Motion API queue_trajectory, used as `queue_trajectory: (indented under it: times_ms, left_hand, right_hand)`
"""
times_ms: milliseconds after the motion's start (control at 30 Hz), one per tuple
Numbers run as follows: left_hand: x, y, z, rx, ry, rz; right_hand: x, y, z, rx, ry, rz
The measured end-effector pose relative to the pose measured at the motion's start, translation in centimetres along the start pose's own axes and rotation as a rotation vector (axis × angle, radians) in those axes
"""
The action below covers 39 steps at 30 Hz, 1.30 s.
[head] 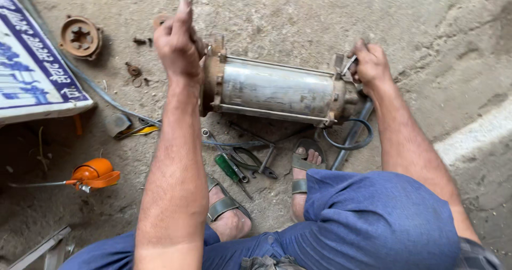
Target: The person sits on the ground working on a cylindrical water pump motor. They use wrenches to loosen and tighten bolts on the pump end covers, reposition the pump, and use a hammer to tap the housing while adjusting the assembly by hand.
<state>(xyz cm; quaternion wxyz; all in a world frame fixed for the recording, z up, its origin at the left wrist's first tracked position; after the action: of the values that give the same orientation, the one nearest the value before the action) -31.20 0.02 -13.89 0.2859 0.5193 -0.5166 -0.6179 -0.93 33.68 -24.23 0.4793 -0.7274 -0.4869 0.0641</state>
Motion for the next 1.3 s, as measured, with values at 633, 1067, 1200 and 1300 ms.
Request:
queue_trajectory:
  times_ms: [633,1067,1200,1300]
  left_hand:
    - [-6.1,-5.4,7.2,0.419,0.21,0.269]
    - [-5.5,-4.4,4.0,0.189,0.032,0.367]
    - [-5.4,-5.1,4.2,0.202,0.012,0.391]
    - [-5.4,-5.4,3.9,0.239,0.032,0.379]
  right_hand:
    - [1.1,2.0,-10.4,0.341,0.317,0.213]
    - [-1.3,-2.3,-9.8,0.665,0.45,-0.445]
    - [-0.8,-2.7,-7.9,0.556,0.318,-0.483]
    - [-0.5,-3.0,-7.0,0.55,0.25,-0.576]
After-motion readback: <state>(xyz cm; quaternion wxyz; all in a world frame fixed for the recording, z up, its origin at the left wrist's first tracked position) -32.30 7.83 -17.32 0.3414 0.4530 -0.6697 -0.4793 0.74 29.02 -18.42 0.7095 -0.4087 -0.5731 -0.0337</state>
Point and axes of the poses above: each hand's wrist, its own z-axis towards the middle knuckle, its own x-axis out of the back of the hand, y = z × x, the point moved 3 cm from there along z, towards the middle knuckle, and after that the axes turned 11 degrees about -z, right-handed, at the moved point
